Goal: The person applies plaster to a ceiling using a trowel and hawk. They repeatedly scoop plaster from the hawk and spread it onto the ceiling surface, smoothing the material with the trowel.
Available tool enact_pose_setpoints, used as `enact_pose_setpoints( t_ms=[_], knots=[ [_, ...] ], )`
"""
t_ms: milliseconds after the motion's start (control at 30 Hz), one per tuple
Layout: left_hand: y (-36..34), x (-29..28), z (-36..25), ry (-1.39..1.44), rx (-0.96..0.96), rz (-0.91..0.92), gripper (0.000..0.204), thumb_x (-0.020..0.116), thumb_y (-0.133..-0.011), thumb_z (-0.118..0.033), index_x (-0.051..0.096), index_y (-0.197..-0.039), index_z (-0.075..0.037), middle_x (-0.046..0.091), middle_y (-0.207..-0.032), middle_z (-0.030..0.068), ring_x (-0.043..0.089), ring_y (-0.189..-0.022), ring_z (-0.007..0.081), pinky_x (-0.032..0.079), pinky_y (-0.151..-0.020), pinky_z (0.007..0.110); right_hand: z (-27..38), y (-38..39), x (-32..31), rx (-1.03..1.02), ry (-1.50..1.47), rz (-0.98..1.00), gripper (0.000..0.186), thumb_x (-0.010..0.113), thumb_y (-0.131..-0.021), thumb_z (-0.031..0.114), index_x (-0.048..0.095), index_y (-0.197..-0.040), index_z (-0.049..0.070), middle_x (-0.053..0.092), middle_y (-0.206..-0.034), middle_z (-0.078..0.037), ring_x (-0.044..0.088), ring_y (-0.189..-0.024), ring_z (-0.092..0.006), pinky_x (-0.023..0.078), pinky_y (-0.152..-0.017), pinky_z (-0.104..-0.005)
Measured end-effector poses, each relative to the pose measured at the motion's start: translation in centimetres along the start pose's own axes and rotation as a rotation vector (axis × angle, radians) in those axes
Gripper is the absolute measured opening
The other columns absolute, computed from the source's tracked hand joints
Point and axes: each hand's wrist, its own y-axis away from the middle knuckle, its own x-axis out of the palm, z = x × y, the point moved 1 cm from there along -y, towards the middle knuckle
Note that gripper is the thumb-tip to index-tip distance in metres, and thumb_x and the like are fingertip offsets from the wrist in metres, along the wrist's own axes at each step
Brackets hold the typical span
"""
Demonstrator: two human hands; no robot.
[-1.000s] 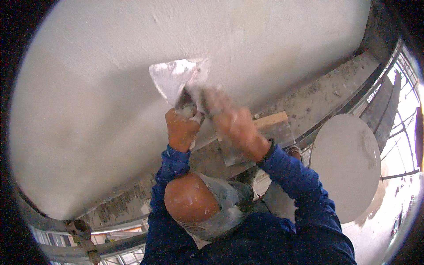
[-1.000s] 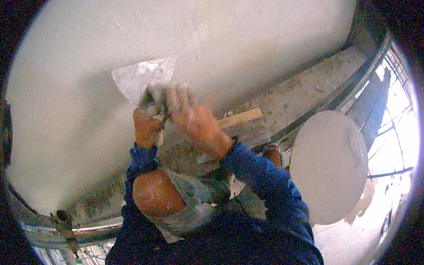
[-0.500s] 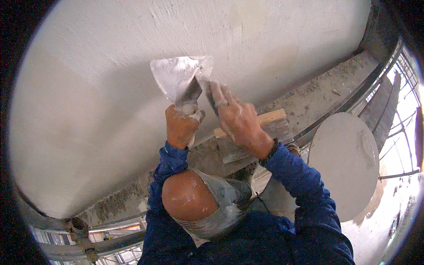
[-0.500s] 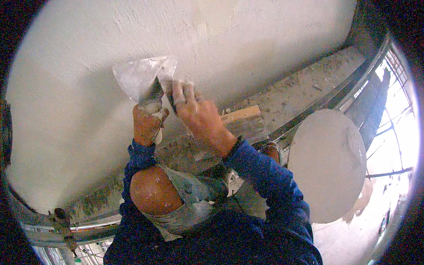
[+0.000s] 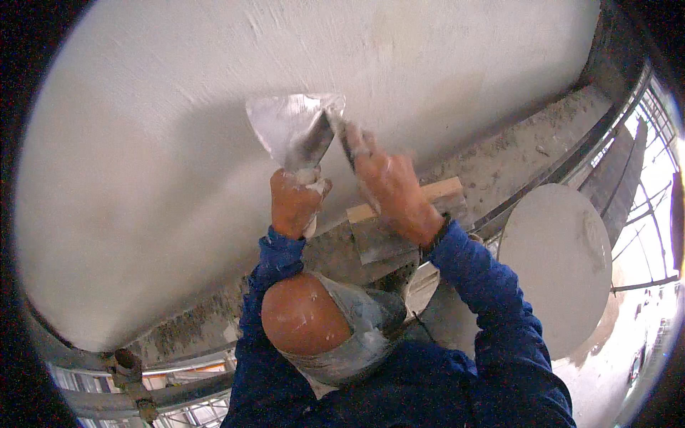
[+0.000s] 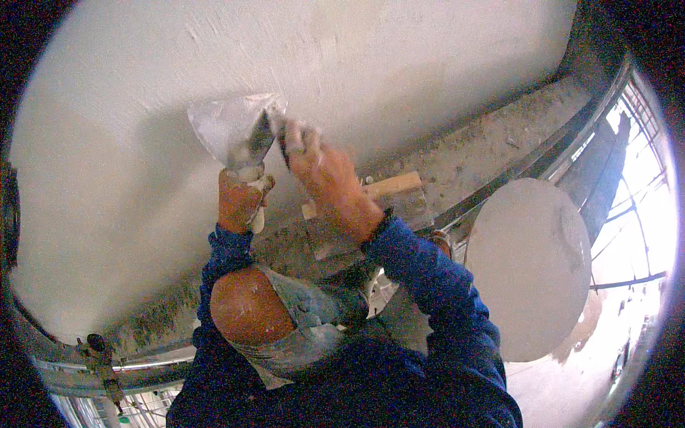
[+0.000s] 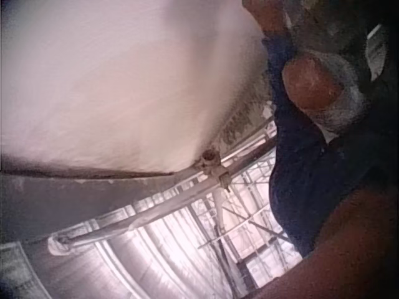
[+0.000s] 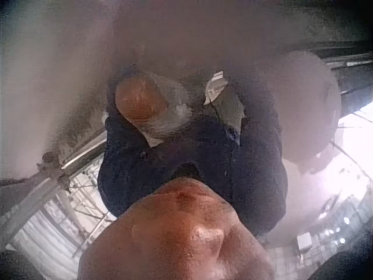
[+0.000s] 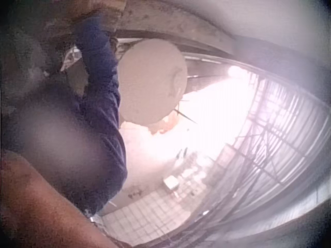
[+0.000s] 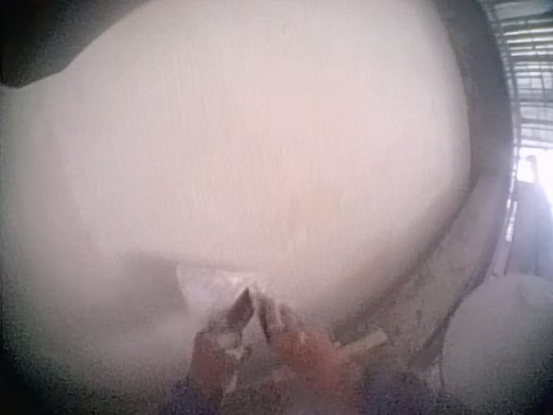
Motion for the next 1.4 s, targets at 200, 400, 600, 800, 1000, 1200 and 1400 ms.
enact_pose_setpoints(
  t_ms=[200, 400, 600, 800, 1000, 1200, 1400],
  knots=[
    [0.4, 0.9, 1.1, 0.009, 0.054, -0.025, 0.014, 0.068, -0.067, -0.013, 0.062, -0.077, -0.005, 0.064, -0.067, 0.0058, 0.061, -0.064, 0.0236, 0.048, -0.063, 0.036, -0.7, 0.2, 0.1, -0.055, 0.115, -0.034, 0.055, 0.052, -0.077, 0.01, 0.037, -0.128, -0.003, 0.055, -0.108, -0.022, 0.061, -0.069, -0.0247, 0.052, -0.051, -0.0308],
    [0.0, -0.4, -1.5, -0.057, 0.06, 0.039, 0.015, 0.068, -0.07, -0.014, 0.059, -0.075, -0.002, 0.062, -0.065, 0.005, 0.058, -0.053, 0.0173, 0.045, -0.054, 0.033, 0.4, 1.0, 0.1, 0.048, 0.078, 0.171, 0.067, 0.053, -0.077, 0.01, 0.025, -0.138, 0.002, 0.047, -0.125, -0.023, 0.059, -0.092, -0.0326, 0.051, -0.065, -0.0392],
    [0.1, -0.2, -1.9, 0.257, -0.218, 0.055, 0.011, 0.066, -0.067, -0.008, 0.058, -0.074, -0.003, 0.058, -0.06, 0.0035, 0.053, -0.042, 0.0139, 0.043, -0.041, 0.028, 0.6, 0.9, 0.8, -0.087, 0.299, 0.035, 0.059, 0.052, -0.079, 0.009, 0.031, -0.134, 0.002, 0.051, -0.118, -0.022, 0.058, -0.1, -0.0346, 0.056, -0.06, -0.0341],
    [-0.3, 0.6, -1.0, 0.047, -0.046, 0.103, 0.013, 0.066, -0.066, -0.007, 0.061, -0.077, -0.003, 0.062, -0.068, 0.005, 0.059, -0.054, 0.0188, 0.047, -0.05, 0.033, 0.5, 1.7, 0.4, -0.158, 0.354, -0.017, 0.053, 0.053, -0.079, 0.01, 0.041, -0.13, 0.004, 0.054, -0.116, -0.019, 0.059, -0.1, -0.0305, 0.056, -0.058, -0.034],
    [0.1, 1.1, 0.2, -0.232, 0.261, 0.06, 0.015, 0.065, -0.066, -0.009, 0.064, -0.081, -0.007, 0.066, -0.077, 0.0045, 0.063, -0.078, 0.0243, 0.05, -0.066, 0.036, 0.2, 1.2, 1.5, -0.098, 0.479, -0.069, 0.049, 0.055, -0.078, 0.013, 0.047, -0.126, 0.006, 0.056, -0.114, -0.016, 0.058, -0.102, -0.0295, 0.054, -0.051, -0.0302],
    [0.3, 1.1, 0.1, -0.053, 0.042, 0.034, 0.012, 0.066, -0.069, -0.015, 0.064, -0.078, -0.007, 0.066, -0.077, 0.0053, 0.061, -0.073, 0.0236, 0.046, -0.071, 0.04, -0.3, 1.0, 1.1, -0.156, 0.37, -0.059, 0.051, 0.057, -0.078, 0.017, 0.045, -0.126, 0.005, 0.055, -0.116, -0.017, 0.055, -0.105, -0.037, 0.056, -0.062, -0.0351],
    [1.2, 0.7, 0.9, -0.156, 0.052, 0.125, 0.009, 0.065, -0.071, -0.017, 0.064, -0.075, -0.008, 0.066, -0.079, 0.0048, 0.06, -0.074, 0.0258, 0.042, -0.073, 0.037, -4.3, 0.7, 0.6, -0.219, 0.185, -0.111, 0.055, 0.057, -0.078, 0.013, 0.042, -0.13, 0.01, 0.044, -0.129, -0.019, 0.04, -0.121, -0.0416, 0.038, -0.096, -0.0507]
  ],
)
